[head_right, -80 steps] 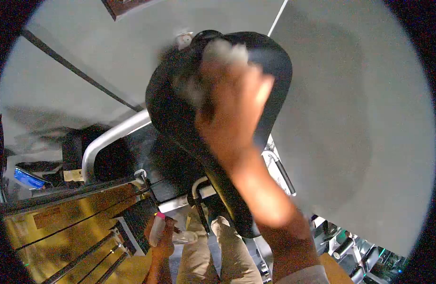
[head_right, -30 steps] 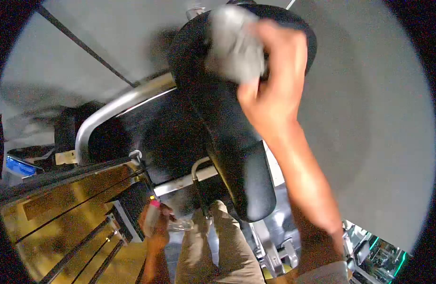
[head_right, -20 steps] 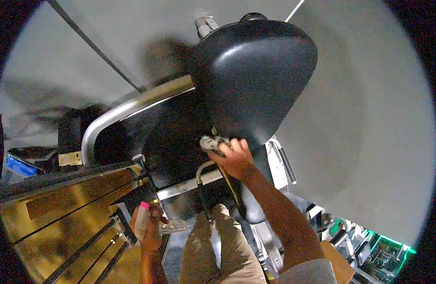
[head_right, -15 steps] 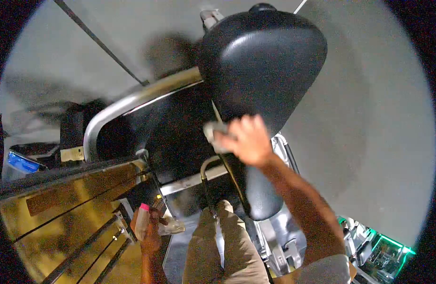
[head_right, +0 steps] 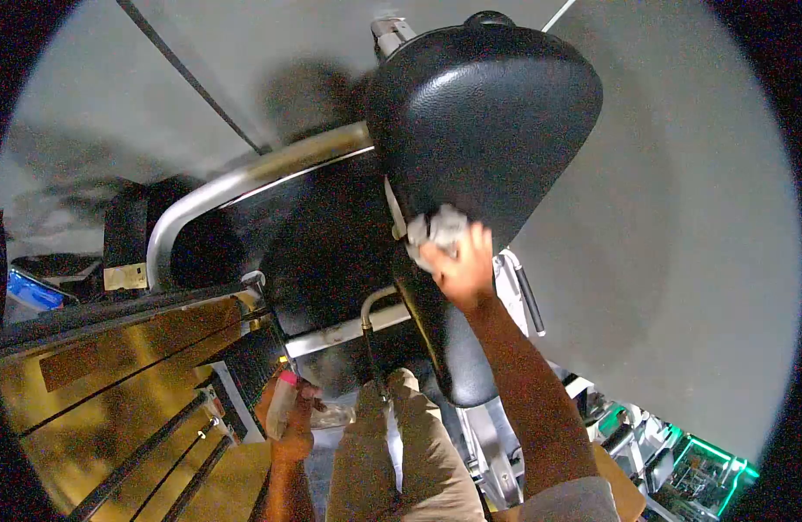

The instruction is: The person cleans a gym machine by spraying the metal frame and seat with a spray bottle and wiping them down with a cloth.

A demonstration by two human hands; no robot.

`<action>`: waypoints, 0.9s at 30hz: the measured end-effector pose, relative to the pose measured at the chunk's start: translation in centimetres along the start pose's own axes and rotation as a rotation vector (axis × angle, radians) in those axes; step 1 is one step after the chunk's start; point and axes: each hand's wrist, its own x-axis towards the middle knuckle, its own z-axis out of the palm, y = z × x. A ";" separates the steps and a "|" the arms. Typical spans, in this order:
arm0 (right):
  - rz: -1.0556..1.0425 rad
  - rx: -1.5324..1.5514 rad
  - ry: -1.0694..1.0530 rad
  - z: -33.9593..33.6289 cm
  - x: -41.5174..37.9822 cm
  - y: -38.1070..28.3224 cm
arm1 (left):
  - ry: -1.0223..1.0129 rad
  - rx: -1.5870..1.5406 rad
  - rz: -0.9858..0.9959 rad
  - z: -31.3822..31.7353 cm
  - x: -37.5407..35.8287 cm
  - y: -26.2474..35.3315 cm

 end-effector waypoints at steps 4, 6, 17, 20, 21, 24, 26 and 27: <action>-0.042 -0.024 -0.494 0.4 -6.4 1.4 | 0.029 -0.116 -0.062 -0.2 0.4 1.7; -0.197 -0.100 -0.580 -1.3 -4.7 2.3 | 0.034 -0.103 -0.083 -0.5 0.6 1.6; 0.086 0.190 0.605 -12.6 18.3 4.1 | 0.028 -0.157 -0.068 2.2 1.0 2.6; 0.110 -0.003 0.278 -6.4 12.4 1.7 | -0.005 -0.171 0.006 2.8 1.4 3.6; 0.018 -0.038 0.275 -3.1 9.1 1.5 | -0.021 -0.156 0.037 2.5 1.1 3.4; 0.013 0.042 -0.063 1.5 -0.7 -0.8 | 0.001 -0.125 -0.050 2.0 0.4 2.8; -0.028 -0.002 -0.405 4.4 -8.0 -1.0 | 0.007 -0.121 -0.078 1.5 -0.5 1.6; -0.051 -0.029 -0.623 5.5 -11.2 -1.2 | -0.002 -0.119 -0.048 0.8 -1.1 0.3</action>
